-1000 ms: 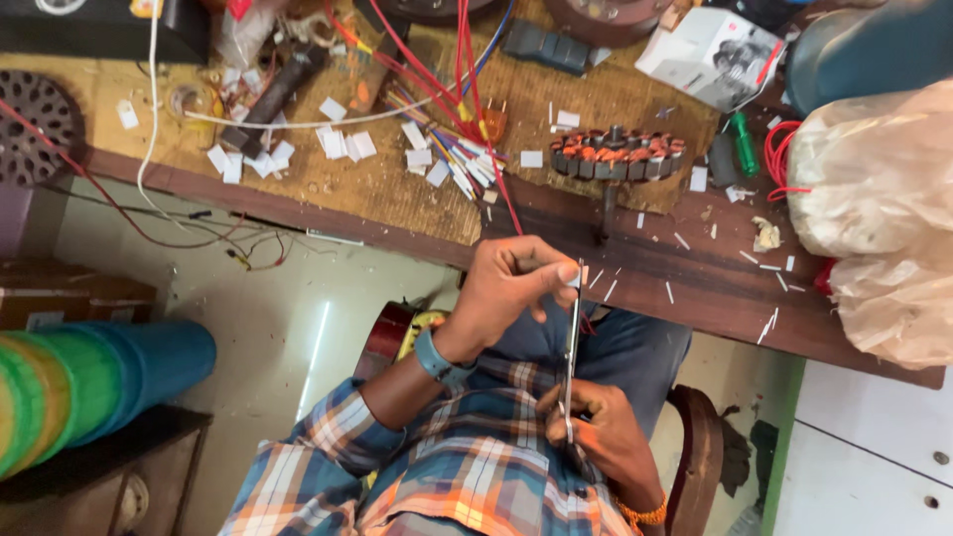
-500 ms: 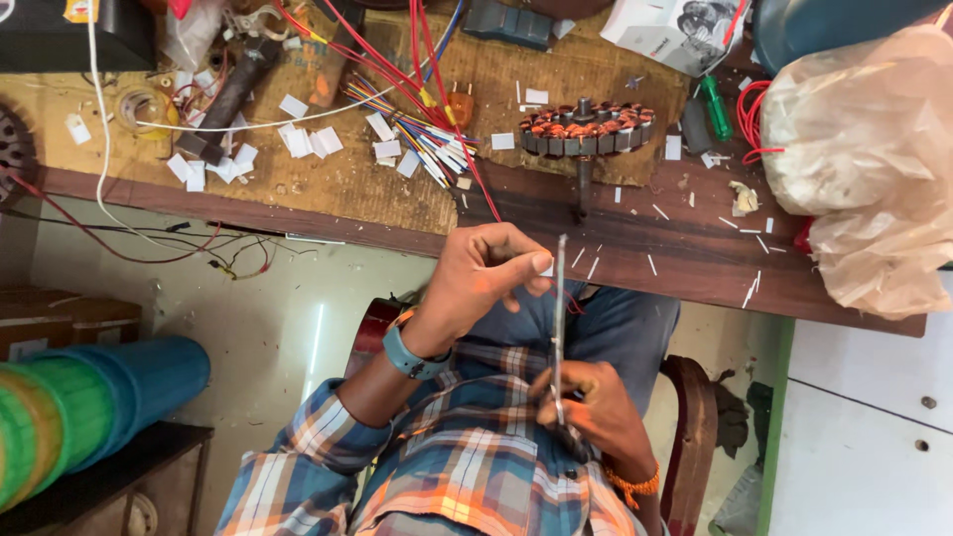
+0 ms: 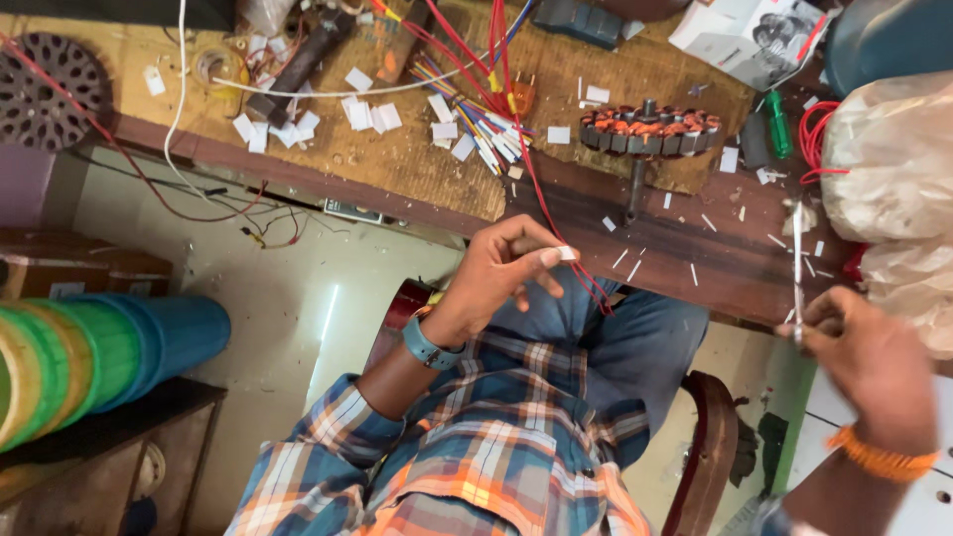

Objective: The person sits at a cluttered workbench and uses scissors to cut small white plastic pieces, then inserts them into slots on a circular copper-wound stator. The person repeatedly cuts and places these pieces into the stator while handling red wires.

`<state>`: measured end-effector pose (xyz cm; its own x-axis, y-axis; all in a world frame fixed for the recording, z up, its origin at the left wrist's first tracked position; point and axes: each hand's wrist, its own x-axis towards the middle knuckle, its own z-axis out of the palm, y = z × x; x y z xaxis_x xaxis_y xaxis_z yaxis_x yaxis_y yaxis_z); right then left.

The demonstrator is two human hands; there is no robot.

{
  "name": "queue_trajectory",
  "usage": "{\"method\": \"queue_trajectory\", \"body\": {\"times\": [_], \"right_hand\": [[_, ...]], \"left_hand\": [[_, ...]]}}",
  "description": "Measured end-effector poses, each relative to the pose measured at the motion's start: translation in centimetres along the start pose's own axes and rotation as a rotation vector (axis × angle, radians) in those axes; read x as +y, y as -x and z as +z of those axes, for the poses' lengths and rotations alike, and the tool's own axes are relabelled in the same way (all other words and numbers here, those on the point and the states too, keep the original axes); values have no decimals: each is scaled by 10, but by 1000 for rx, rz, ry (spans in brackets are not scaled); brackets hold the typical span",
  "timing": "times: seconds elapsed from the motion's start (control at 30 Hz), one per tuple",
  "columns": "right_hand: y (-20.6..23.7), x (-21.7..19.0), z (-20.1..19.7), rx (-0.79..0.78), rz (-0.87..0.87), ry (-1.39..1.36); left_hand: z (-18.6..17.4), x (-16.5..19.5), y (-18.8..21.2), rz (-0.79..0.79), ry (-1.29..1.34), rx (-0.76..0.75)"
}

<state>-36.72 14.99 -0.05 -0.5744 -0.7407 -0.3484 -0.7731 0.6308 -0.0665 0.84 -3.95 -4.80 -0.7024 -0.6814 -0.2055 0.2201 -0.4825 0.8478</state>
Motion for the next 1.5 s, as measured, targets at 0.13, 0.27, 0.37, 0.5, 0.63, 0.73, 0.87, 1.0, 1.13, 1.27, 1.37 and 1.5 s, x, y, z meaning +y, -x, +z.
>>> {"method": "queue_trajectory", "body": {"times": [0.13, 0.27, 0.37, 0.5, 0.63, 0.73, 0.87, 1.0, 1.13, 1.27, 1.37, 1.5], "right_hand": [[7, -12, -21, 194, -185, -2], [44, -92, 11, 274, -257, -620], [49, -147, 37, 72, -384, -1172], [49, -174, 48, 180, -343, -1316], [51, -171, 50, 247, -328, -1240], [52, -166, 56, 248, -302, -1222], [53, -161, 61, 281, -302, -1125], [54, -157, 56, 470, -461, -873], [50, -155, 43, 632, -689, -708], [41, -155, 30, 628, -854, -703], [41, -160, 25, 658, -845, -714], [50, -173, 25, 643, -738, -842]], "left_hand": [[14, -3, 5, 39, -286, -37], [36, -2, 1, 190, -451, -46], [52, 1, -7, 136, -455, -68], [64, 5, -14, 135, -506, -53], [69, -1, -20, 143, -527, -72], [71, -14, -23, 105, -515, -54], [67, -31, -25, 129, -453, -59], [64, -38, -27, -10, -401, -38], [66, -37, -28, -36, -277, -61], [73, -27, -23, 19, -194, -60], [76, -12, -18, 89, -301, -19], [75, 11, -13, 360, -633, 13]]}}
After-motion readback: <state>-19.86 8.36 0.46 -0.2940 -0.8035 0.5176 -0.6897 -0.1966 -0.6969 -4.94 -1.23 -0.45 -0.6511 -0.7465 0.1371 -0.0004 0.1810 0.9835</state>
